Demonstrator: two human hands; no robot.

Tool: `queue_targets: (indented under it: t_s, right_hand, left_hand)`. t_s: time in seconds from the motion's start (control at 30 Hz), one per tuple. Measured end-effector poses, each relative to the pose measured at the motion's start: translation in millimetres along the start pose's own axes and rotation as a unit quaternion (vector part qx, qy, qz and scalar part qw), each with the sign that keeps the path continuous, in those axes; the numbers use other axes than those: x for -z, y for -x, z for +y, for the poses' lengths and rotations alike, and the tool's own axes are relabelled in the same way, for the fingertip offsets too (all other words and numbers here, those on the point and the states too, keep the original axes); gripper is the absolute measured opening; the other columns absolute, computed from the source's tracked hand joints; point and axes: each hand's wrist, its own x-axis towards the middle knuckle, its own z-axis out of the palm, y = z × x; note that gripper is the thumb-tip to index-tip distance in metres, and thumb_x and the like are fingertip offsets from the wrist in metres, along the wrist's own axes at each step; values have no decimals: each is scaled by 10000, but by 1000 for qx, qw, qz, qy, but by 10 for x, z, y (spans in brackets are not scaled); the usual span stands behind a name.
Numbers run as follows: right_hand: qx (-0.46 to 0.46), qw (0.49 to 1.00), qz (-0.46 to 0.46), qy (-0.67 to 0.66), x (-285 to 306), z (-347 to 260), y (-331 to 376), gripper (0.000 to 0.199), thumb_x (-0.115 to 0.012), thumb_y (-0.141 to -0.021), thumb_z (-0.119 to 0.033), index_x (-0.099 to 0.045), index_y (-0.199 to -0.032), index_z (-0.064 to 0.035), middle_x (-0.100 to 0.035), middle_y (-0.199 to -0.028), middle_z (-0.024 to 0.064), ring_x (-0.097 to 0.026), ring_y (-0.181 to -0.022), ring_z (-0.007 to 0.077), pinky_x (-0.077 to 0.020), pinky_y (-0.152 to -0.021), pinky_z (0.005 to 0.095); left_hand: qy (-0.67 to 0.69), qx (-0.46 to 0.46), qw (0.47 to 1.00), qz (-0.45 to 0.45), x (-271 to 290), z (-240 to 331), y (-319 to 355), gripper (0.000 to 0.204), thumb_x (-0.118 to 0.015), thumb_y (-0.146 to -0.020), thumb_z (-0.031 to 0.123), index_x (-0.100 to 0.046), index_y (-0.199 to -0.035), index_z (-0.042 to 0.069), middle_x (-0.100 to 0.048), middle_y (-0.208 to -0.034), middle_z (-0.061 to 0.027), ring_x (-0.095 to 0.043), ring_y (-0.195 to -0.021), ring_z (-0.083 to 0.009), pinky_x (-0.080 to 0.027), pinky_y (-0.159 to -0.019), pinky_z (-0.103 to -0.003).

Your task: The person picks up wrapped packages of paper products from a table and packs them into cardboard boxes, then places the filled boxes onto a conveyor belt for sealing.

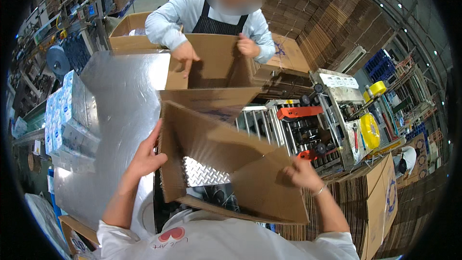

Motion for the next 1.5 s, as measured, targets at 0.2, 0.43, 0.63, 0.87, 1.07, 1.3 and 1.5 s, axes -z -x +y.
queue_targets:
  t_s: [0.2,0.43,0.63,0.87,1.07,1.3,1.5]
  right_hand:
    - [-69,987,-126,70,-1170,375,-651,794,-464,-858,-477,-221,-1258,164,-598,-807,296,-597,-805,407,-458,-755,424]
    - [222,952,-25,-208,-354,-249,-908,388,-545,-888,-247,-503,-1157,29,-574,-926,75,-548,-818,114,-470,-730,295]
    - [212,966,101,109,-876,-566,-922,434,-642,-759,-232,-529,-1121,-20,-554,-1021,183,-499,-1023,335,-388,-890,403]
    - [264,962,42,58,-1292,269,-356,463,-630,-793,-215,-495,-1202,-44,-485,-1225,158,-453,-1156,287,-359,-972,383]
    - [-14,868,366,-335,-775,1853,-1215,285,-421,-942,-261,-572,-967,-20,-590,-828,74,-550,-758,151,-446,-713,282]
    - [-394,740,72,-540,-3927,2684,-1101,784,-427,-786,-690,-514,-1132,9,-606,-860,113,-551,-641,231,-451,-543,339]
    - [-209,939,233,-145,-1571,3244,-562,153,-576,-876,-164,-670,-869,-44,-646,-853,32,-579,-758,127,-471,-640,288]
  left_hand:
    - [-288,-179,885,-319,-709,115,-187,806,-676,-692,258,-290,-1353,6,-332,-1345,-269,-382,-1218,-346,-374,-952,-392]
    - [-280,28,706,-650,-1415,-31,-257,799,-707,-597,519,-464,-1130,-25,-453,-1192,-252,-402,-1149,-411,-363,-937,-465]
    - [-460,18,869,-182,-900,-748,-583,1188,-832,-489,406,-158,-1374,-13,-223,-1396,-247,-227,-1290,-393,-234,-1045,-465]
    - [-414,-19,907,72,-1337,-934,-243,846,-668,-759,315,-207,-1312,-129,-482,-1146,-302,-517,-1023,-395,-434,-859,-399]
    - [-455,135,856,203,-387,-1190,-314,525,-487,-878,264,-333,-1312,11,-518,-1152,-242,-540,-969,-407,-436,-826,-446]
    - [-320,172,897,252,623,-1963,-335,466,-400,-921,312,-416,-1234,-32,-584,-1064,-208,-531,-1033,-360,-434,-834,-402]
    - [21,319,907,272,-297,-2637,12,502,-361,-928,411,-495,-1180,-2,-553,-1152,-154,-524,-1042,-218,-402,-891,-348]
